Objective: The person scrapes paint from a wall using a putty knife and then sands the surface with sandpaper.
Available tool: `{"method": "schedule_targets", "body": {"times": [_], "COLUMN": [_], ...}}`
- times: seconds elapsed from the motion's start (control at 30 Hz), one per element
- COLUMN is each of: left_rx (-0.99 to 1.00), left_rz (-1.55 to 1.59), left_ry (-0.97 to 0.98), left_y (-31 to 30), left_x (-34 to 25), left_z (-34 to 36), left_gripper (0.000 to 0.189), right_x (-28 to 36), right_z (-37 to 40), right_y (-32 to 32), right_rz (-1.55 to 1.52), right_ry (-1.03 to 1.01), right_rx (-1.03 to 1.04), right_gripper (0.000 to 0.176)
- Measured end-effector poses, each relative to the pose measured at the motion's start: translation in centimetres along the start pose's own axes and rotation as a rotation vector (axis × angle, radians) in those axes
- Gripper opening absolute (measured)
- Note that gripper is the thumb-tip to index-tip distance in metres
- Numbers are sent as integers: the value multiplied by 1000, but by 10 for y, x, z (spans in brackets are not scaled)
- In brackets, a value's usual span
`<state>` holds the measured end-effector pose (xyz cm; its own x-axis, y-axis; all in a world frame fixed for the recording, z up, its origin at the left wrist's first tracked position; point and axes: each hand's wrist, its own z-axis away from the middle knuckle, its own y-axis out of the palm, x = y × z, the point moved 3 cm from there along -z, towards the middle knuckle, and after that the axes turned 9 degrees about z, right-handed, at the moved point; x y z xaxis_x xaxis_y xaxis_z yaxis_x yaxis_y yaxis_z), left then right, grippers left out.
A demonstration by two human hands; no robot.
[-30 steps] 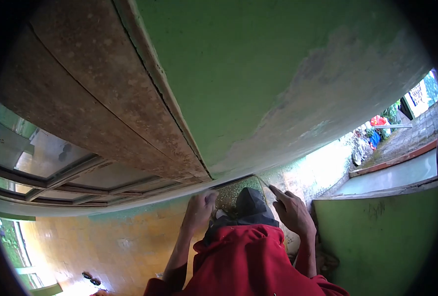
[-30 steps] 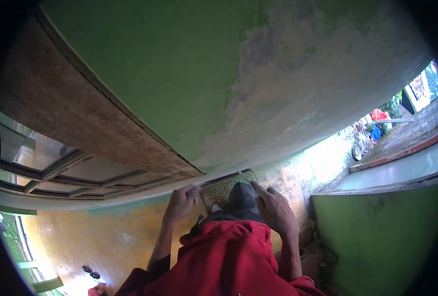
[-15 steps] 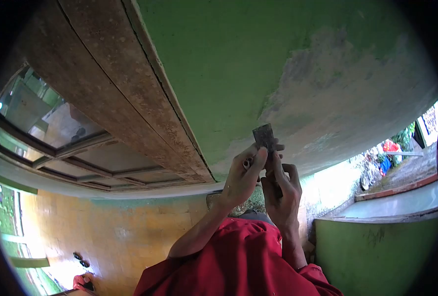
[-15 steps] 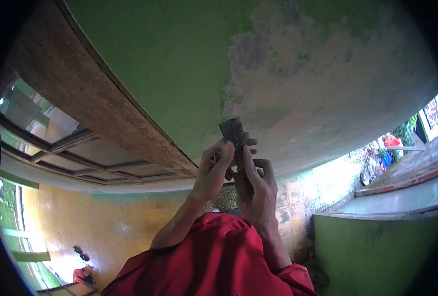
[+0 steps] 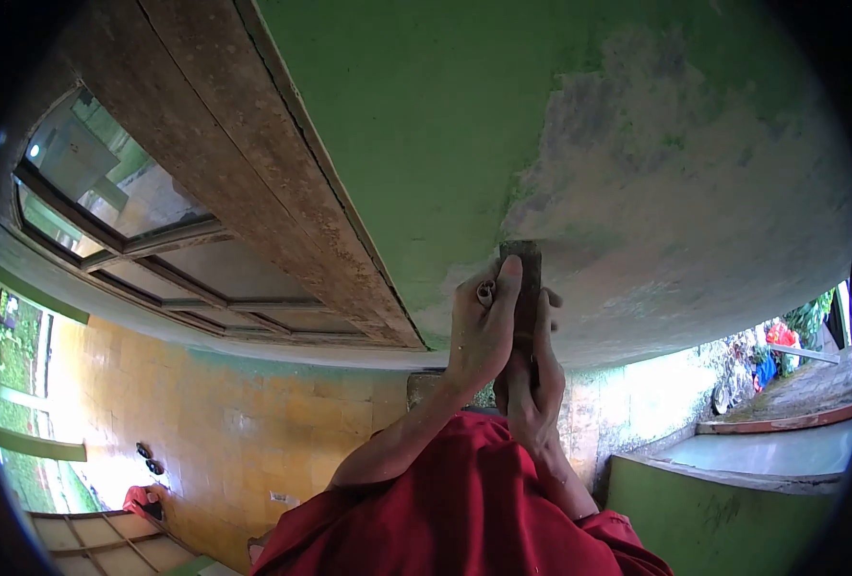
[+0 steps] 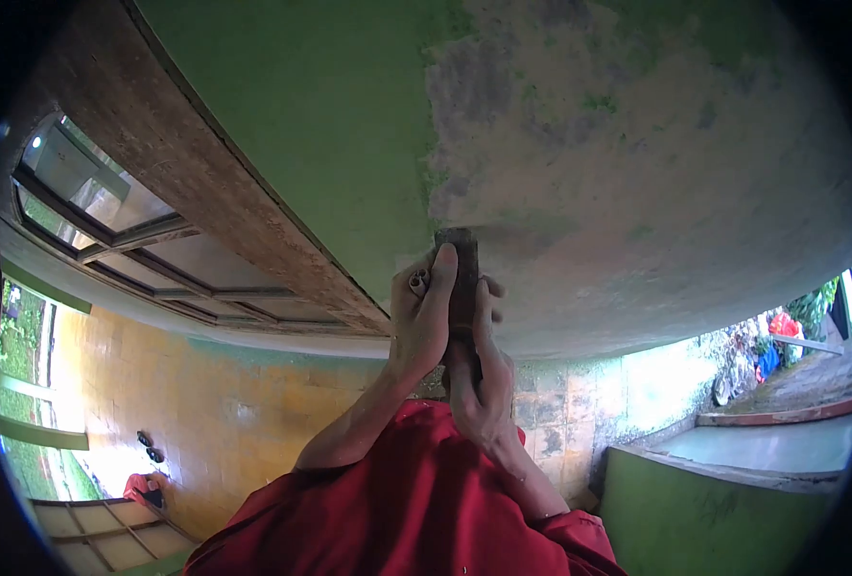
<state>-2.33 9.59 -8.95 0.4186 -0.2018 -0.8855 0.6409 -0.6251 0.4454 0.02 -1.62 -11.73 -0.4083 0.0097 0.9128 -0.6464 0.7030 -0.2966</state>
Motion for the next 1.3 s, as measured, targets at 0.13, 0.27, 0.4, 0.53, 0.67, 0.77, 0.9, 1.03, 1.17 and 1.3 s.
{"method": "schedule_targets", "body": {"times": [0.13, 0.27, 0.4, 0.53, 0.67, 0.77, 0.9, 1.03, 1.17, 1.3], "left_rx": [-2, -40, -57, -60, -34, -26, 8, -4, 7, 83], "left_rz": [6, -54, -75, -93, -103, -65, -77, -49, -8, -106], "left_ry": [-4, 8, -1, 29, 0, -22, 21, -53, -134, -82], "left_y": [4, 4, 1, 1, -3, -1, 4, 0, -3, -10], "left_x": [0, 0, 4, 3, 3, -1, -9, 2, 5, 5], "left_z": [1, 2, 5, 0, 2, -3, -4, -1, 3, -2], "left_gripper": [47, 46, 46, 45, 45, 45, 47, 47, 47, 46], "right_x": [-6, -3, -6, -11, -23, -6, 1, 1, -10, -17], "right_z": [2, -2, 1, 1, 6, -7, -1, 4, 6, 8], "right_y": [-1, 0, 3, 7, 14, 9, 8, 12, 12, 4], "right_rz": [-25, -25, 15, -43, -5, 1, -31, -51, 1, 139], "right_ry": [-8, -31, -47, 29, 5, -78, -47, 61, -23, -71], "right_rx": [15, 4, 4, 15, -29, -87, -87, -84, -82, -85], "right_gripper": [71, 70, 70, 70, 70, 70, 70, 70, 64, 67]}}
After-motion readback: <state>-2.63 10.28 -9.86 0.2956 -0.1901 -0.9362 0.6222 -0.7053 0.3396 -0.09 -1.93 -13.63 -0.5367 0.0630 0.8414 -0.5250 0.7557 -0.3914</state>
